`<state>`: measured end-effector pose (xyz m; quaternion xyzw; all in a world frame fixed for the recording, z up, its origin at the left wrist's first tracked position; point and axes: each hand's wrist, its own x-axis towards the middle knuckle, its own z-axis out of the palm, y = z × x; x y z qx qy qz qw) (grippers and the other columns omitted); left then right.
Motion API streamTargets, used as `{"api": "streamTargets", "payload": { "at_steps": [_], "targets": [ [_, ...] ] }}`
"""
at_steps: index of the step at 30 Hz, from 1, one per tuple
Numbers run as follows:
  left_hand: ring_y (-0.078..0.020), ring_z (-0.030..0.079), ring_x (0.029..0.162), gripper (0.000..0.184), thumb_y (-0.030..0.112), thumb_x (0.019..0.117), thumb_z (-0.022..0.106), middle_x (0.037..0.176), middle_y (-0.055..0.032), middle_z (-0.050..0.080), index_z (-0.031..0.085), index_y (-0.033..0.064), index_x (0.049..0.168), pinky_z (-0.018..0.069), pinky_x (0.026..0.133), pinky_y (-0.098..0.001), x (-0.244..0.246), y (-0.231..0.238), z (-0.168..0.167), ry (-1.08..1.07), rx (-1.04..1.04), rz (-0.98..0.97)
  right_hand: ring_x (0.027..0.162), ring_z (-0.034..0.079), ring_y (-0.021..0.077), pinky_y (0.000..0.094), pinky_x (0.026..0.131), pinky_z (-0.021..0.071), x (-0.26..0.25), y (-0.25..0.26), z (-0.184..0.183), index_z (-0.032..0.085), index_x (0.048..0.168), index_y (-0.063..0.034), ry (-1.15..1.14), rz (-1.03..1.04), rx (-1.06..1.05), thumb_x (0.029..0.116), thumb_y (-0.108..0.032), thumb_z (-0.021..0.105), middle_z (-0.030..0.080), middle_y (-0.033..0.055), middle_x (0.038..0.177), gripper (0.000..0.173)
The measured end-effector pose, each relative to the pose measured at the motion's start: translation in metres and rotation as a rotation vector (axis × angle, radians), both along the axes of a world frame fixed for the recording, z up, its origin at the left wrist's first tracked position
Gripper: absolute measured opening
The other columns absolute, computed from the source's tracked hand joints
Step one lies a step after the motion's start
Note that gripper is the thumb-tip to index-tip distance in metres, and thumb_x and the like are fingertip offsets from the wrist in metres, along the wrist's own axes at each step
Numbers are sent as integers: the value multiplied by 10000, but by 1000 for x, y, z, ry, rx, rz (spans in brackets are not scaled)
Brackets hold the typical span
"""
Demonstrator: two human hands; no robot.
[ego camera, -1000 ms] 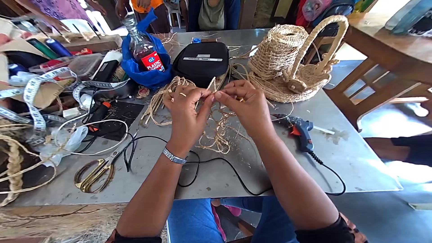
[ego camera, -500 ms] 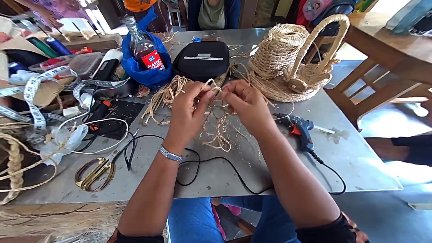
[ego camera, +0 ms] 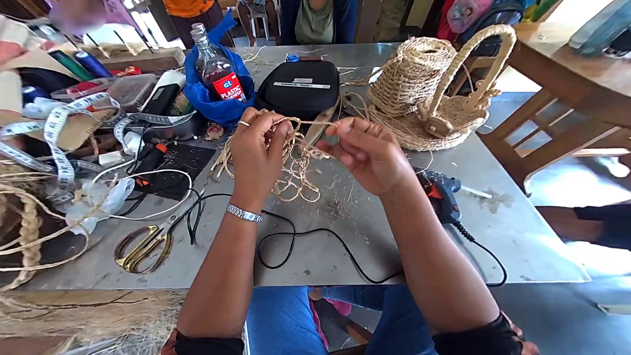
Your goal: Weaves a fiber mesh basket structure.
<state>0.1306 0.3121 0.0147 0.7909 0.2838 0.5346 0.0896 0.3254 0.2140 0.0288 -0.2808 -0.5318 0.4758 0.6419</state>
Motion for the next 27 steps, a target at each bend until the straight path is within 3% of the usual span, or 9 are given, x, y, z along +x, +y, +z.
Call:
{"api": "streamTargets", "payload": {
  "at_steps": [2,4,6,9,12,14,16,22,27],
  "targets": [
    [-128,578,812,263,253,1041,592,971,-101,615,743,44,1091,487,747,-250,-4,4,0,10,-17,66,501,460,24,213,563,522,4,-4,4,597,1314,-35,-23,123,-24,1088,-178,389,540,-66,710,339],
    [-194,627,887,286,265,1043,580,1005,-139,647,738,34,1100,526,831,-329,-12,11,0,26,-41,143,453,443,9,153,388,426,15,-10,10,252,1603,-95,-164,351,-17,1078,-212,415,673,40,1111,562],
    [-289,642,978,308,263,1042,564,1059,-199,664,734,17,1114,515,914,-438,-27,24,1,37,-85,252,431,452,27,171,329,405,26,-21,18,144,1648,-139,-249,465,-17,1026,-180,522,655,98,1254,730],
    [-349,638,986,347,283,1040,549,1086,-246,658,722,-5,1127,488,934,-499,-48,41,0,36,-165,462,420,392,-38,117,346,329,51,-40,30,565,1448,-108,-331,222,22,1073,-185,473,677,-35,842,394],
    [-362,642,1000,362,283,1040,545,1118,-258,655,711,-24,1135,485,948,-522,-51,38,3,60,-225,481,466,439,10,156,414,366,65,-48,29,721,1161,-107,-638,-500,-40,1074,-187,518,576,-46,666,236],
    [-342,646,956,343,282,1031,577,1099,-246,651,719,-17,1118,510,896,-513,-38,25,9,83,-203,367,906,687,189,435,788,575,71,-34,23,750,1175,-120,-1092,-816,-172,1038,-232,587,733,67,1036,241],
    [-290,646,903,319,283,1019,611,1043,-207,659,733,-1,1095,528,845,-453,-21,11,10,109,-166,241,1323,476,457,720,1026,351,56,-20,15,725,1272,-85,-1194,-855,-183,1010,-227,619,567,214,1420,317],
    [-135,559,792,249,279,1014,641,934,-84,611,751,59,1051,470,736,-277,3,-21,6,102,-89,-23,1152,648,284,455,1014,506,-12,3,-9,688,1235,-18,-1007,-790,296,1009,-243,643,713,129,1182,322],
    [-69,592,823,222,255,1012,647,943,-38,634,747,73,1091,490,740,-200,-2,-23,9,67,-140,-232,829,701,114,272,780,595,-23,4,-15,670,1126,7,-893,-761,352,1029,-134,594,715,80,924,187]
  ]
}}
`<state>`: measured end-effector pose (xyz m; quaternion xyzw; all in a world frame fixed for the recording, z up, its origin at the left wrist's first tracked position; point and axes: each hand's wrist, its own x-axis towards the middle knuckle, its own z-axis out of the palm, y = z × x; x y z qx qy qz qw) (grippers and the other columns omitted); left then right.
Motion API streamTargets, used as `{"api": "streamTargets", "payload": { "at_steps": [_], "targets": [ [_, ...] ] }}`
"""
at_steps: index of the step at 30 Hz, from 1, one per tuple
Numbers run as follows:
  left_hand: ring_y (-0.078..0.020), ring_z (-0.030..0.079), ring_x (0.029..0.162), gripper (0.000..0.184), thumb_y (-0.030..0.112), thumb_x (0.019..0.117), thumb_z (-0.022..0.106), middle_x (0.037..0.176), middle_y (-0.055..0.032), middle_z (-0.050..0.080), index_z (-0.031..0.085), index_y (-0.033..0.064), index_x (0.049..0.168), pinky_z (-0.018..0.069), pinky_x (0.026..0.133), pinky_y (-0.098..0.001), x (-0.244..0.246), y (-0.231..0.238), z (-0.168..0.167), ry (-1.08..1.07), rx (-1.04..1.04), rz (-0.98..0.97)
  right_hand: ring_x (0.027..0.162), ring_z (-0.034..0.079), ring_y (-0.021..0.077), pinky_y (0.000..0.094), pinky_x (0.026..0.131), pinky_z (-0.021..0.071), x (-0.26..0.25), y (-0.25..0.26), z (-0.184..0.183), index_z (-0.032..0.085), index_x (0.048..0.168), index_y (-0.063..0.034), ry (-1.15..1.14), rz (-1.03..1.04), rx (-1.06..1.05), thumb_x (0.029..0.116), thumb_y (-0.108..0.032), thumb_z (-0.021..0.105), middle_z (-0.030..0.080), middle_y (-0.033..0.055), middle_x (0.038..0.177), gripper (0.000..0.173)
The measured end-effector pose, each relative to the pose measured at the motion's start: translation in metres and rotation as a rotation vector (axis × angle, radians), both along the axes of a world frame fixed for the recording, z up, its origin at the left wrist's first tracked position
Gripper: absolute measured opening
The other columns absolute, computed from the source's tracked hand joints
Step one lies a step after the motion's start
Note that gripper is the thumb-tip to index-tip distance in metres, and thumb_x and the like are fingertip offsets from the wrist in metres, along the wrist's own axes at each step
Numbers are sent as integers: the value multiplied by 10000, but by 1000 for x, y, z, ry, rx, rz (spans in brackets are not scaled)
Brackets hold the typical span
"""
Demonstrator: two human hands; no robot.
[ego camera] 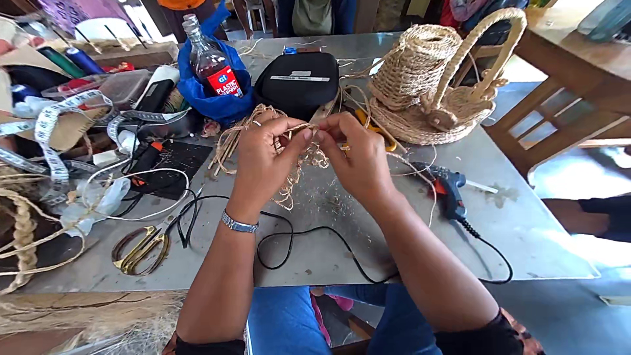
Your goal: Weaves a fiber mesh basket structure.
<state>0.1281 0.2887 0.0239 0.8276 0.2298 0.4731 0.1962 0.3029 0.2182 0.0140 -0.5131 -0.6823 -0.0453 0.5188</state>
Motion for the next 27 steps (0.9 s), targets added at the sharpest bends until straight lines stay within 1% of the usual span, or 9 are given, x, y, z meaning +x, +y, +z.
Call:
{"api": "streamTargets", "payload": {
  "at_steps": [4,7,9,12,16,20,22,24,27],
  "targets": [
    [-56,625,886,202,221,1049,579,1008,-6,641,715,73,1065,533,775,-206,-4,1,2,-93,-205,-130,675,592,52,198,621,501,3,-1,3,691,1099,-15,126,7,-52,1028,-160,597,678,45,860,187],
    [-55,648,877,209,245,1073,521,972,41,683,676,133,988,551,813,-249,-1,-3,3,-268,-501,-306,668,605,41,198,620,523,7,-1,5,684,1203,-33,248,133,-158,1043,-179,582,667,13,830,240],
    [-55,681,908,250,257,1083,498,1015,37,725,711,143,1021,566,837,-240,0,-5,5,-355,-665,-393,683,608,39,190,623,517,7,-2,6,685,1197,-27,315,207,-191,1044,-166,581,674,12,848,232],
    [-58,691,931,194,115,1031,568,1086,11,736,728,100,1142,578,843,-235,-1,-3,3,-384,-715,-456,644,585,18,175,571,479,7,-2,8,692,1105,-39,375,201,-214,1034,-185,605,670,-8,819,184],
    [-53,674,865,193,1,964,619,986,34,711,705,105,1103,578,816,-240,-1,-1,2,-362,-681,-412,684,606,15,179,601,491,11,-5,12,713,1085,-61,361,167,-222,1038,-216,603,698,-12,874,195],
    [-78,645,878,229,40,951,659,1065,8,670,663,93,1174,569,818,-257,0,-2,2,-269,-541,-303,692,607,17,182,633,507,12,-6,12,723,1073,-62,352,149,-198,1031,-205,613,700,-9,873,186],
    [-106,616,1067,344,200,964,684,1226,-9,630,624,111,1291,536,898,-291,1,-3,2,-174,-318,-178,692,612,11,182,641,518,12,-5,10,725,1063,-60,313,124,-169,1031,-207,612,703,-9,871,188],
    [-191,537,1253,403,351,974,668,1326,-47,606,651,122,1305,453,1013,-403,3,-3,2,-87,3,18,662,604,26,188,603,513,10,-7,9,718,1065,-54,262,91,-137,1033,-196,612,696,8,861,181],
    [-255,532,1243,333,382,957,699,1209,-34,680,724,172,1213,324,1024,-540,8,-7,0,-13,297,233,635,581,69,210,566,493,6,-14,9,698,1085,-49,194,41,-130,1032,-160,619,663,48,861,146]
  ]
}}
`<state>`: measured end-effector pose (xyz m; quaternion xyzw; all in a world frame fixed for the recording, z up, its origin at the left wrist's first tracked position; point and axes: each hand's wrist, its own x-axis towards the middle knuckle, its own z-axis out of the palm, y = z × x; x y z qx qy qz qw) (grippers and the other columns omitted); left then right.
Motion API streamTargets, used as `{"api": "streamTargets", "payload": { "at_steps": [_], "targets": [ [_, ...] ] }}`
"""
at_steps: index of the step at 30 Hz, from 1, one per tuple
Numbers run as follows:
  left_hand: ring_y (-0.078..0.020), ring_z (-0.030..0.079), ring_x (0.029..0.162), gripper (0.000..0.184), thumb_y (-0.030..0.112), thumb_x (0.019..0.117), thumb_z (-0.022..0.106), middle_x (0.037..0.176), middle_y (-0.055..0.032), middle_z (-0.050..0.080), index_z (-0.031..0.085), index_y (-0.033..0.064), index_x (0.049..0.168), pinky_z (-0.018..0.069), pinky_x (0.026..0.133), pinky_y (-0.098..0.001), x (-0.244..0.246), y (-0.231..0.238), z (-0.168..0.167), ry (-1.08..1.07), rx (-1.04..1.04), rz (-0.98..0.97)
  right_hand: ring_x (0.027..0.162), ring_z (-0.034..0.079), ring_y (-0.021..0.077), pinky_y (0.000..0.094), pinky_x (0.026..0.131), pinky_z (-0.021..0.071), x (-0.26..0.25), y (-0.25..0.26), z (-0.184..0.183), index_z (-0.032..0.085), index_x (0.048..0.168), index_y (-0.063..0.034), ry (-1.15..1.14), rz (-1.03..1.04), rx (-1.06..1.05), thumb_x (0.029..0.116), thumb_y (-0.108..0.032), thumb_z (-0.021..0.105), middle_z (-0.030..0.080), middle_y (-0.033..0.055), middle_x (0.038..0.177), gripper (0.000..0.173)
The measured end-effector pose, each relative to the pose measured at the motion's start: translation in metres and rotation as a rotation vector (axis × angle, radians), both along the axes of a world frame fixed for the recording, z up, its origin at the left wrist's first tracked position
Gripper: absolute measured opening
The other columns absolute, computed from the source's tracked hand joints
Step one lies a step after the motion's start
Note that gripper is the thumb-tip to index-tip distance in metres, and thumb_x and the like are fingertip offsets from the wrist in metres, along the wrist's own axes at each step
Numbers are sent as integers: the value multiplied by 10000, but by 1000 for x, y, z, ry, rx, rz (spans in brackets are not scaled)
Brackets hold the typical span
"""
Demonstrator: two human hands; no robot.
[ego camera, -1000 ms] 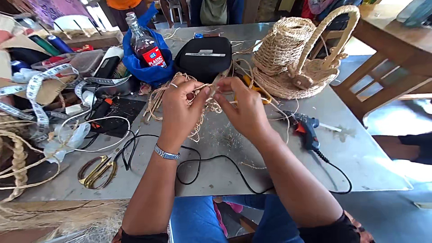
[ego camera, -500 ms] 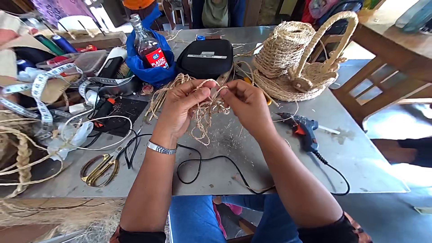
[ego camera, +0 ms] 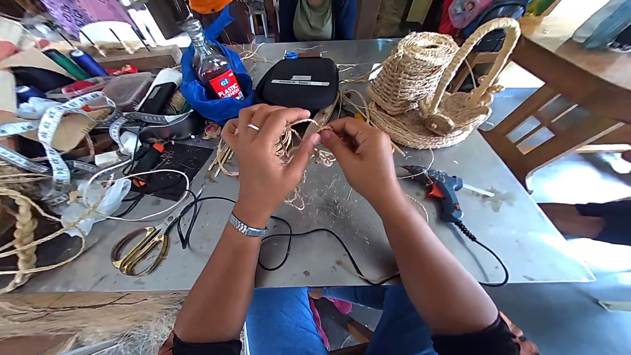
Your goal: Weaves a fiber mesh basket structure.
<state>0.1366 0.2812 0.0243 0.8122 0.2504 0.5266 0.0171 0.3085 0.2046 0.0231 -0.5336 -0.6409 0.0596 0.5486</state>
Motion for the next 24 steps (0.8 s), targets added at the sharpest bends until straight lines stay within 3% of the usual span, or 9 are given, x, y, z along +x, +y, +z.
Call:
{"api": "streamTargets", "payload": {
  "at_steps": [7,10,13,14,20,24],
  "targets": [
    [-177,579,1155,162,257,976,703,1075,18,717,732,162,1104,290,1036,-531,4,-3,-4,-27,-71,4,722,594,70,191,628,504,-3,2,1,719,1100,-25,-94,37,54,1019,-117,616,666,78,953,161],
    [-107,623,1089,160,239,988,684,1074,35,719,714,144,1114,341,1023,-534,0,-3,-1,-96,-223,-125,724,582,73,191,628,501,-3,2,2,715,1179,-19,-63,73,49,1021,-83,586,643,88,974,214],
    [-90,674,1022,162,150,966,697,1043,-8,725,706,62,1103,531,978,-363,1,3,1,-187,-286,-267,709,575,56,181,613,499,-2,4,1,714,1157,-25,-41,54,82,1024,-93,589,639,72,975,195],
    [-100,679,1010,159,122,963,696,1037,-32,720,696,35,1097,554,955,-326,2,3,1,-210,-300,-306,709,579,37,169,616,501,-1,7,-1,722,1140,-30,-46,34,104,1021,-113,597,658,54,970,192],
    [-111,659,952,165,156,971,690,1006,-45,659,607,52,1067,562,844,-286,-2,-5,-3,-166,-291,-270,707,604,42,179,635,517,-4,7,-1,730,1002,-32,-63,-72,149,987,-163,676,674,44,880,143],
    [-115,666,968,130,104,986,643,1026,-49,667,636,23,1088,566,879,-298,2,-5,-1,-194,-323,-352,689,564,63,172,611,490,-14,2,0,703,1006,-16,-115,-85,193,990,-129,662,618,65,875,121]
  ]
}}
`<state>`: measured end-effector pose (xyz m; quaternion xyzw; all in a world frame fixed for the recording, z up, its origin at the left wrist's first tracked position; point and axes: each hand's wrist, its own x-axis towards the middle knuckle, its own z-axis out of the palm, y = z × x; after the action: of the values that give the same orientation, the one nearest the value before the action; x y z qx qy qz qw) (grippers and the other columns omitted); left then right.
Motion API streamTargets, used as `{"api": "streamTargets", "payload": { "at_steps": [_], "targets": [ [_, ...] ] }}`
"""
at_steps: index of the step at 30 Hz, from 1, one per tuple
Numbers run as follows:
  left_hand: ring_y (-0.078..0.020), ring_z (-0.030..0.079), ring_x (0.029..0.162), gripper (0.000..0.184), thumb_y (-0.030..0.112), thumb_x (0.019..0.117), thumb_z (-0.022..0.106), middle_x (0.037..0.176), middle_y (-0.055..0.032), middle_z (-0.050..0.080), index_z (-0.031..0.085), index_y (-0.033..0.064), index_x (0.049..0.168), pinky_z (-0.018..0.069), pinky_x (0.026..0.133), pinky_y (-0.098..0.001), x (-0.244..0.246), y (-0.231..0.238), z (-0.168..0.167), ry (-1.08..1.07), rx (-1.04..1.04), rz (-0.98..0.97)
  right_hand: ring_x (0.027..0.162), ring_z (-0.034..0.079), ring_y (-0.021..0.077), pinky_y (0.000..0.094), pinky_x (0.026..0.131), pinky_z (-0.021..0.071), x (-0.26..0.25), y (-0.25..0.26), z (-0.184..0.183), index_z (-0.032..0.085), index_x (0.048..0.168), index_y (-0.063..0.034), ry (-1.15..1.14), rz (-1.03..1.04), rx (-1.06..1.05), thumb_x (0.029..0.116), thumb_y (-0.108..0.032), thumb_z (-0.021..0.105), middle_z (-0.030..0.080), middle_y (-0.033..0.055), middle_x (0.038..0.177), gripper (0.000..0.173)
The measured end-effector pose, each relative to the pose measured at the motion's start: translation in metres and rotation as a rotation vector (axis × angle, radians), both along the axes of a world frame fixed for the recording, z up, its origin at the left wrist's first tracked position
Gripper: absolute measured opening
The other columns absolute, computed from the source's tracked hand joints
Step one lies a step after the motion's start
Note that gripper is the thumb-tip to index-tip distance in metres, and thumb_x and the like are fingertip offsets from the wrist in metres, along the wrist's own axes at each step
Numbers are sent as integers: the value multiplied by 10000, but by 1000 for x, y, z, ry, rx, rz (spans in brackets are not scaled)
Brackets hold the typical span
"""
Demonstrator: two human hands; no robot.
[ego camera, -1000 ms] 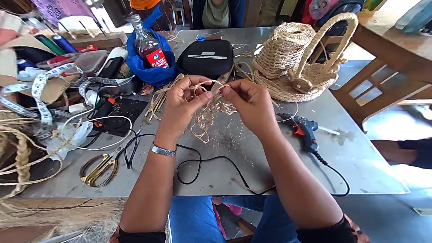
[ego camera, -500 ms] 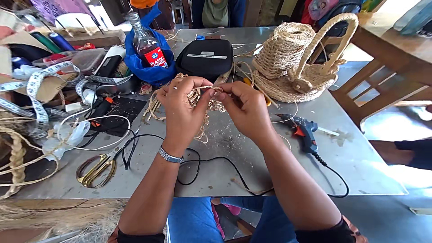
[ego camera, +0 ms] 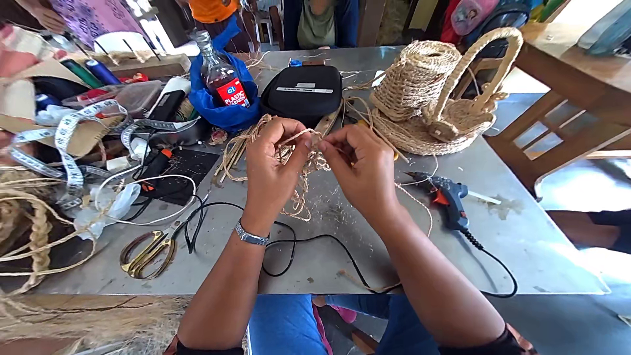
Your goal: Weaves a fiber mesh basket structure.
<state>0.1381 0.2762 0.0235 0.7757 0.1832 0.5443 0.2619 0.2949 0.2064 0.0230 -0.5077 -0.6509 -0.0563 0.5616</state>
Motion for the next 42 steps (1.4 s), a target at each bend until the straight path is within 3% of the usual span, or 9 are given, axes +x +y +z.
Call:
{"api": "streamTargets", "payload": {
  "at_steps": [5,11,15,20,24,28,30,36,42],
  "targets": [
    [-124,653,1031,171,86,1000,630,1104,-45,671,678,42,1158,555,907,-297,0,1,-1,2,73,27,749,592,105,203,640,523,-5,0,-3,728,1147,23,-78,73,37,973,-28,574,628,128,997,237],
    [-129,635,1066,180,131,972,677,1113,-22,700,712,75,1139,443,991,-461,0,4,1,139,226,154,794,623,86,182,688,542,2,-3,3,766,1058,-18,-64,51,91,975,-42,623,645,108,981,167],
    [-132,662,1034,144,130,984,674,1088,-37,708,716,54,1099,522,958,-376,-3,7,0,107,233,188,833,649,114,209,737,558,15,-6,11,779,1084,-35,-142,64,63,987,-59,636,671,109,979,175],
    [-137,681,973,176,129,1021,613,1082,-66,695,664,3,1132,579,892,-333,-17,19,5,49,74,53,1049,622,352,508,932,506,49,-5,12,806,1035,-80,-250,-179,-153,960,-68,648,686,175,1076,176],
    [-96,684,865,112,132,999,639,998,5,700,677,85,1093,599,790,-276,-12,7,4,68,-208,-399,877,666,157,287,798,577,54,-4,15,772,1035,-54,2,-188,-84,983,-123,652,676,117,1035,148],
    [-88,670,831,113,162,983,672,956,13,696,698,101,1075,590,763,-256,-6,5,0,33,-334,-559,884,719,107,279,821,620,32,-6,18,739,1098,-4,375,439,-167,989,-82,658,752,62,1004,157],
    [-85,671,834,119,146,983,671,959,10,695,696,94,1086,589,763,-250,-8,5,1,31,-346,-539,908,722,117,275,845,616,29,-7,19,740,1131,12,402,554,-218,977,-53,671,755,76,1035,180],
    [-95,679,836,112,43,952,668,969,-11,703,697,57,1060,597,766,-269,-3,3,-3,64,-333,-466,743,687,83,217,666,593,27,-19,22,743,1049,-28,374,421,-228,914,13,719,739,39,912,142],
    [-102,688,812,110,20,951,662,944,-39,714,696,25,1056,606,776,-293,-2,4,0,26,-392,-376,806,665,66,241,731,581,12,-9,16,609,1126,-53,286,307,-178,974,-43,645,683,23,962,157]
  ]
}}
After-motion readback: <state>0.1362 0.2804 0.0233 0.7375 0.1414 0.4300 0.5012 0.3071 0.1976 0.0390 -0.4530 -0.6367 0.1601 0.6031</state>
